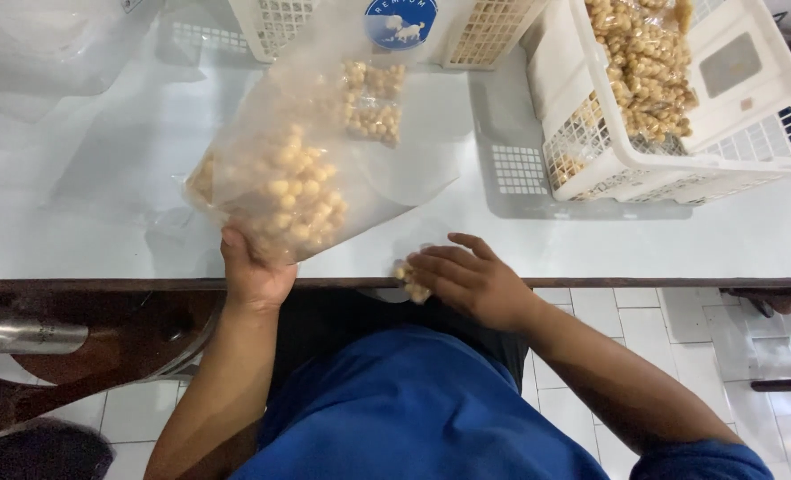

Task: The person picks up small round snacks from white baskets and places them into clear plastic bags on a table. They handle the snacks by hand and arrange the filled bags in rows.

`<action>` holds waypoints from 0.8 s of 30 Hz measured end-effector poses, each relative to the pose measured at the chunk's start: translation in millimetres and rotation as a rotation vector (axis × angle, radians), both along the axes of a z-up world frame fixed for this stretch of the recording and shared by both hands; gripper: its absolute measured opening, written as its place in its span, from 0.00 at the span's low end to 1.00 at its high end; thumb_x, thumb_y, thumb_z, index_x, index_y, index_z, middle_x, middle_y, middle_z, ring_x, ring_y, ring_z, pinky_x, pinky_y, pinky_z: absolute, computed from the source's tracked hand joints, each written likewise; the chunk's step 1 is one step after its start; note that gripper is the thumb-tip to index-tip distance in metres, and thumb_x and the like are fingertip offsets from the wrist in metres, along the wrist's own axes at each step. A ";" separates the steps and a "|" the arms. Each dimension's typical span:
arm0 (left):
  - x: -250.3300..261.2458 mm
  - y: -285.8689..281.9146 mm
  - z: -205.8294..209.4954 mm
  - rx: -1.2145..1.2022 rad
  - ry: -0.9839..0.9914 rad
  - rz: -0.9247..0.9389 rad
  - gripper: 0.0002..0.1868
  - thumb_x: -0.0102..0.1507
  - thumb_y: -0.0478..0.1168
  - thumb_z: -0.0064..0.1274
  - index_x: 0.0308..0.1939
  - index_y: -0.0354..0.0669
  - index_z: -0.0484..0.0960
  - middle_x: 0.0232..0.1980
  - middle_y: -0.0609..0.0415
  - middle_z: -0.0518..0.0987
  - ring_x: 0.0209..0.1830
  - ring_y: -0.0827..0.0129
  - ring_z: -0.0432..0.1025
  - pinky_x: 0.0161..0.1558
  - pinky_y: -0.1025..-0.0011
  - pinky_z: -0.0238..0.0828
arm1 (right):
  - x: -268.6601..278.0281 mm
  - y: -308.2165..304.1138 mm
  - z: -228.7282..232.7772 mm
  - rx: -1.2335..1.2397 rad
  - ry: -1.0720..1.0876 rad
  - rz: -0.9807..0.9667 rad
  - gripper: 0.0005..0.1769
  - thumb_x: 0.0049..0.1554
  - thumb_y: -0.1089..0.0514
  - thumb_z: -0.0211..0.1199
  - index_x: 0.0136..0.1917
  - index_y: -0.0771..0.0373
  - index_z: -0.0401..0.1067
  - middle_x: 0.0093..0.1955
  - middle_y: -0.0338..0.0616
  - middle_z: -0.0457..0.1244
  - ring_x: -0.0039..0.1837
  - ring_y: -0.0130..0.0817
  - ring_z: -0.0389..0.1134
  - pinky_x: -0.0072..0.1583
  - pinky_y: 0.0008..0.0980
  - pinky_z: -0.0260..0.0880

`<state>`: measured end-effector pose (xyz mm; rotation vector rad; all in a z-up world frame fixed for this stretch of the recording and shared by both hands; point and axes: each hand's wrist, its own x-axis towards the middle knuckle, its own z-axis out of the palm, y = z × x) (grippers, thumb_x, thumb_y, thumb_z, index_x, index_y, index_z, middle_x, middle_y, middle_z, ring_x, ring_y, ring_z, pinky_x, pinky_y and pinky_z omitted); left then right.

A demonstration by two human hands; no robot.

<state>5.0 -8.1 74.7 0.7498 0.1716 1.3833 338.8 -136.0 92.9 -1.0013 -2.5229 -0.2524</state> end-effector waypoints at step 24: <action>-3.1 4.9 -42.9 0.113 0.083 0.015 0.54 0.73 0.66 0.75 0.91 0.42 0.67 0.86 0.49 0.77 0.91 0.48 0.71 0.90 0.40 0.74 | -21.1 -3.3 267.8 -0.118 0.235 -0.177 0.07 0.70 0.79 0.73 0.60 0.75 0.84 0.74 0.68 0.74 0.69 0.56 0.82 0.65 0.45 0.84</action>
